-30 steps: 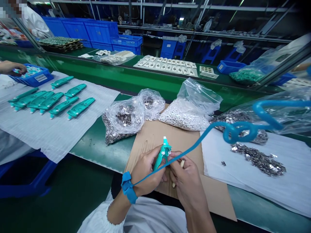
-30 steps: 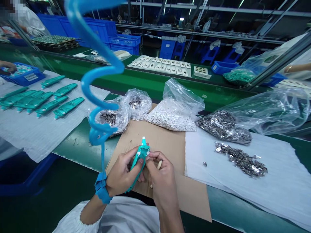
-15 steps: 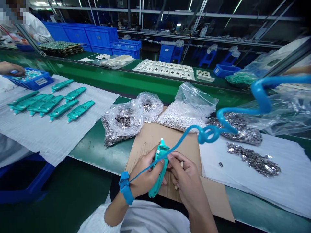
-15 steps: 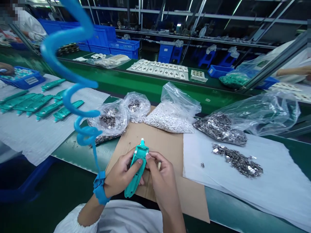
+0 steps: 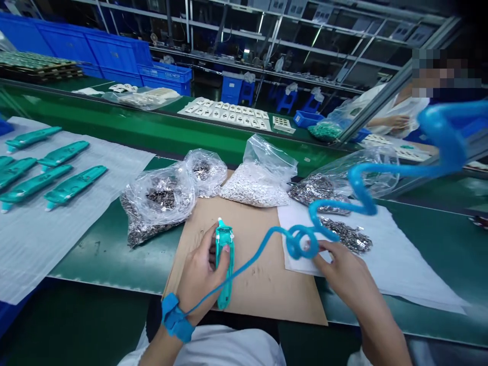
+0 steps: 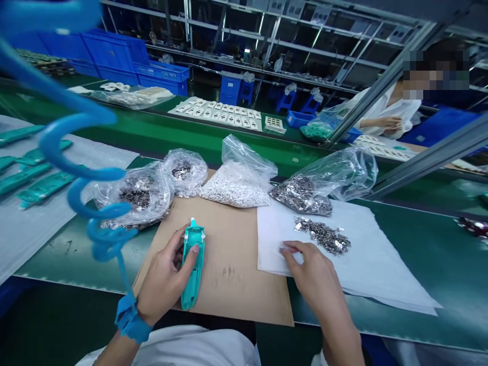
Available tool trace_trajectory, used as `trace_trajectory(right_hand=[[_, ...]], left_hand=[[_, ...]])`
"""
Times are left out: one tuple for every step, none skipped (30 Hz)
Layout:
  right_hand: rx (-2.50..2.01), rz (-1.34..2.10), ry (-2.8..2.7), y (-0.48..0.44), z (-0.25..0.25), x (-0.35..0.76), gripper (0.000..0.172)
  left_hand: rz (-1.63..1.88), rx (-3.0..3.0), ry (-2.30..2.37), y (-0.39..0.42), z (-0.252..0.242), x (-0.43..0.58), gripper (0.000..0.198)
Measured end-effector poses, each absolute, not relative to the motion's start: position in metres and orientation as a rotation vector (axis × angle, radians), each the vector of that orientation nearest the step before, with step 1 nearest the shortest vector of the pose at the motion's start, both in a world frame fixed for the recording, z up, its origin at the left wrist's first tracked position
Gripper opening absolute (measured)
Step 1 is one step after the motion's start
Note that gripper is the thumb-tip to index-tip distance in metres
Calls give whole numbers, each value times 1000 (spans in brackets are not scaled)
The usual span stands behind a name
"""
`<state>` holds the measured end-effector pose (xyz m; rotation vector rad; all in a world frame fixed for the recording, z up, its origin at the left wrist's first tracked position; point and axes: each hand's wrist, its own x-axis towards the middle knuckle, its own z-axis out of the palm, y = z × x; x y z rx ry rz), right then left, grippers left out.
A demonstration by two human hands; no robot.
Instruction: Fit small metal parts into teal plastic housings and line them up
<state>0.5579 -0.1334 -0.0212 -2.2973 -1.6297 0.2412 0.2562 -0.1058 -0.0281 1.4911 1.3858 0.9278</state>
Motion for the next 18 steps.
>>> trace_trajectory(right_hand=[[-2264, 248, -1672, -133, -24, 556, 36], [-2229, 255, -1708, -133, -25, 554, 36], [-2193, 260, -1743, -133, -27, 553, 36], [-2160, 271, -1780, -133, -28, 553, 36], [-2136, 290, -1820, -134, -28, 553, 36], [-2126, 312, -1855, -134, -28, 554, 36], [-2125, 336, -1887, -135, -28, 556, 36], [-2129, 357, -1912, -135, -27, 558, 37], [-2138, 376, -1932, -136, -26, 559, 38], [-2148, 397, -1944, -137, -25, 560, 40], [-2156, 419, -1952, -138, -23, 561, 40], [-2160, 437, -1956, -139, -22, 561, 40], [-2162, 456, -1958, -140, -22, 561, 40], [-2161, 475, -1953, -140, -21, 561, 40], [-2161, 487, -1941, -140, -21, 561, 40], [-2161, 489, -1928, -141, -22, 560, 40], [-2160, 485, -1916, -140, -23, 560, 41], [-2159, 481, -1911, -140, -24, 559, 43]], left_hand=[[947, 1552, 1438, -106, -31, 257, 48], [979, 1609, 1481, -107, -33, 259, 49], [1015, 1659, 1513, -108, -35, 260, 50], [1045, 1699, 1531, -109, -35, 261, 51], [1059, 1727, 1533, -110, -35, 261, 51], [1051, 1754, 1519, -111, -33, 260, 50], [1032, 1787, 1492, -111, -31, 257, 48], [1016, 1828, 1459, -111, -28, 253, 45], [999, 1868, 1418, -111, -26, 247, 42], [988, 1910, 1372, -110, -25, 240, 41], [981, 1959, 1318, -110, -24, 233, 41], [968, 2010, 1268, -109, -24, 225, 41], [941, 2064, 1223, -109, -25, 218, 41], [903, 2119, 1179, -108, -25, 213, 40], [859, 2169, 1144, -109, -26, 208, 39], [818, 2209, 1124, -109, -27, 205, 37], [788, 2234, 1115, -110, -28, 204, 35], [775, 2254, 1107, -110, -28, 204, 32]])
